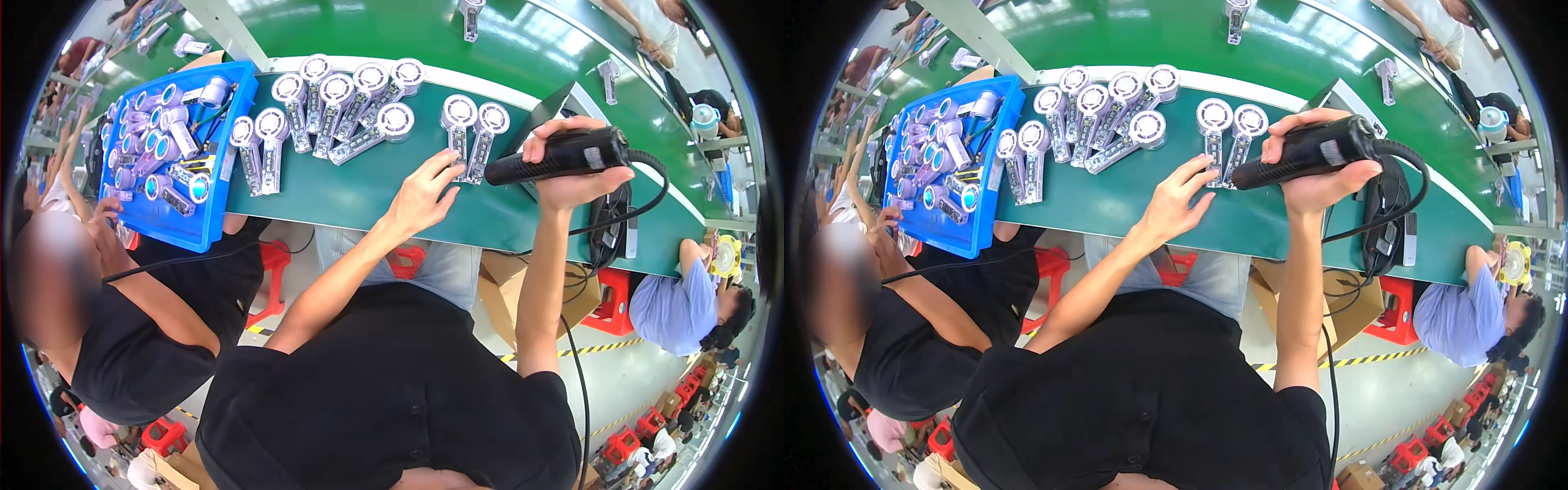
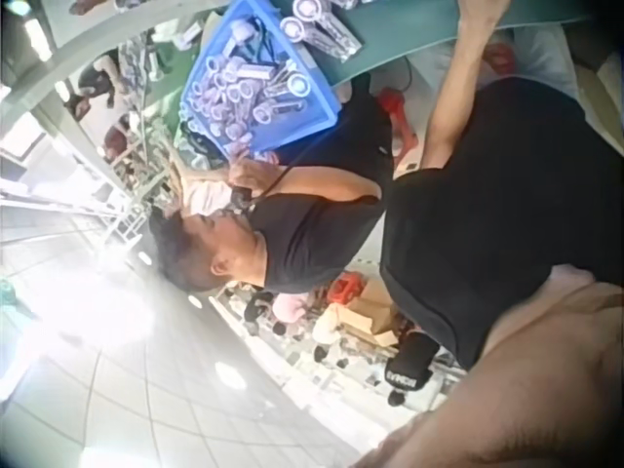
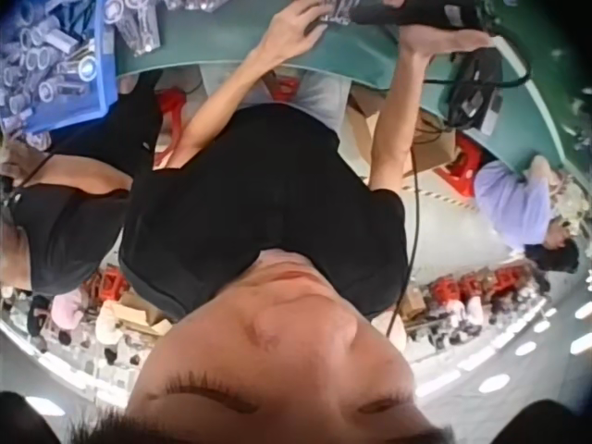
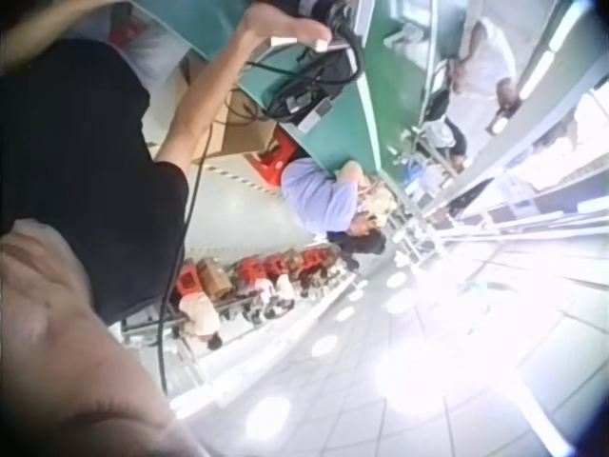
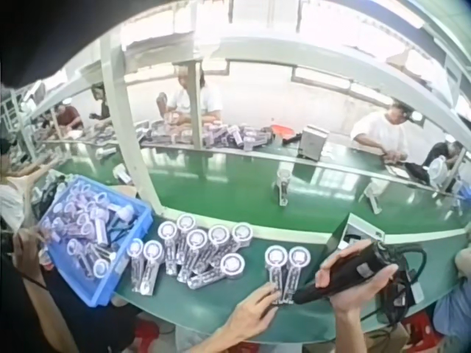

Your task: Use an electric screwdriver to assemble electronic fan components on a factory production line.

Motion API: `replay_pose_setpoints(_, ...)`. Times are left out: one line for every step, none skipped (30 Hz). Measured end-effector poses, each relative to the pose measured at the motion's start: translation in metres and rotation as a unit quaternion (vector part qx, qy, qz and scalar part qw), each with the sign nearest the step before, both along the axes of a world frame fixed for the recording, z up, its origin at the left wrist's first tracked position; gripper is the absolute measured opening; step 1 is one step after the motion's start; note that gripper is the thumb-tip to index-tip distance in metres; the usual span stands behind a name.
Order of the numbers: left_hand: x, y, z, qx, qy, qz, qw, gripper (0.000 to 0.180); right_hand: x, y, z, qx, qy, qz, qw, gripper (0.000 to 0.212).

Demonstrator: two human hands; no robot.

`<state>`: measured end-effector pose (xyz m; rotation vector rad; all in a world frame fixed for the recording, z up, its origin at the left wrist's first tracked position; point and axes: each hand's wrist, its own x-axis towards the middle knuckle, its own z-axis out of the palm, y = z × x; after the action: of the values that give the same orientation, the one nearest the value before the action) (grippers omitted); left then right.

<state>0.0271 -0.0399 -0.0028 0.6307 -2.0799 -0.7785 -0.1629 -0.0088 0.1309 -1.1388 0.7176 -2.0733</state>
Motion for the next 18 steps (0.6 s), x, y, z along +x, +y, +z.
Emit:
replay_pose_setpoints(0.000, -0.001, -0.001, -0.009, 0.004, -0.001, 1.000, 0.039, 0.001, 0.000, -0.004, 0.023, 0.022, -0.008, 0.999, 0.099)
replay_pose_setpoints(0.001, -0.001, -0.002, -0.018, 0.007, -0.002, 1.000, 0.037, 0.003, 0.000, -0.008, 0.045, 0.044, -0.015, 0.998, 0.097)
replay_pose_setpoints(0.000, -0.001, -0.003, -0.018, 0.006, -0.001, 1.000, 0.037, 0.005, -0.001, -0.009, 0.057, 0.049, -0.025, 0.997, 0.097)
replay_pose_setpoints(-0.002, 0.000, -0.004, -0.012, 0.008, -0.001, 1.000, 0.035, 0.004, -0.001, -0.011, 0.058, 0.048, -0.025, 0.997, 0.097)
replay_pose_setpoints(-0.004, -0.001, -0.004, -0.008, 0.010, -0.003, 1.000, 0.033, 0.002, -0.001, -0.011, 0.045, 0.047, -0.025, 0.998, 0.098)
replay_pose_setpoints(-0.003, -0.001, -0.004, -0.008, 0.011, -0.005, 1.000, 0.033, 0.001, -0.002, -0.010, 0.031, 0.046, -0.025, 0.998, 0.099)
replay_pose_setpoints(-0.002, 0.001, -0.004, -0.015, 0.007, -0.002, 1.000, 0.033, -0.002, 0.002, -0.006, -0.010, 0.045, -0.066, 0.997, 0.100)
replay_pose_setpoints(-0.002, 0.000, -0.003, -0.023, 0.003, 0.002, 1.000, 0.032, -0.003, 0.005, 0.007, -0.052, 0.044, -0.106, 0.992, 0.100)
replay_pose_setpoints(-0.001, 0.001, -0.004, -0.024, 0.006, -0.001, 1.000, 0.032, -0.013, 0.011, 0.019, -0.090, 0.068, -0.162, 0.980, 0.104)
replay_pose_setpoints(0.002, 0.001, -0.004, -0.029, -0.001, 0.012, 1.000, 0.032, -0.021, 0.013, 0.029, -0.155, 0.047, -0.200, 0.966, 0.109)
replay_pose_setpoints(0.002, 0.000, -0.003, -0.034, -0.004, 0.020, 0.999, 0.033, -0.038, 0.019, 0.036, -0.210, 0.069, -0.252, 0.942, 0.112)
replay_pose_setpoints(-0.005, 0.002, -0.001, -0.031, 0.008, 0.000, 0.999, 0.033, -0.063, 0.032, 0.048, -0.262, 0.101, -0.310, 0.908, 0.114)
replay_pose_setpoints(-0.003, 0.002, -0.001, -0.029, 0.002, 0.007, 1.000, 0.033, -0.089, 0.036, 0.045, -0.270, 0.112, -0.368, 0.883, 0.115)
replay_pose_setpoints(-0.003, 0.002, -0.001, -0.026, -0.004, 0.011, 1.000, 0.033, -0.113, 0.039, 0.039, -0.277, 0.124, -0.427, 0.852, 0.116)
replay_pose_setpoints(-0.003, 0.003, -0.001, -0.022, -0.004, 0.013, 1.000, 0.033, -0.118, 0.033, 0.040, -0.223, 0.117, -0.504, 0.826, 0.116)
replay_pose_setpoints(-0.003, 0.004, 0.000, -0.023, -0.003, 0.008, 1.000, 0.033, -0.118, 0.034, 0.039, -0.084, 0.210, -0.574, 0.787, 0.112)
replay_pose_setpoints(-0.003, 0.002, 0.002, -0.014, -0.006, 0.011, 1.000, 0.032, -0.116, 0.031, 0.039, -0.047, 0.179, -0.552, 0.813, 0.110)
replay_pose_setpoints(-0.002, 0.000, 0.003, -0.005, -0.009, 0.014, 1.000, 0.030, -0.117, 0.030, 0.037, -0.010, 0.148, -0.528, 0.836, 0.108)
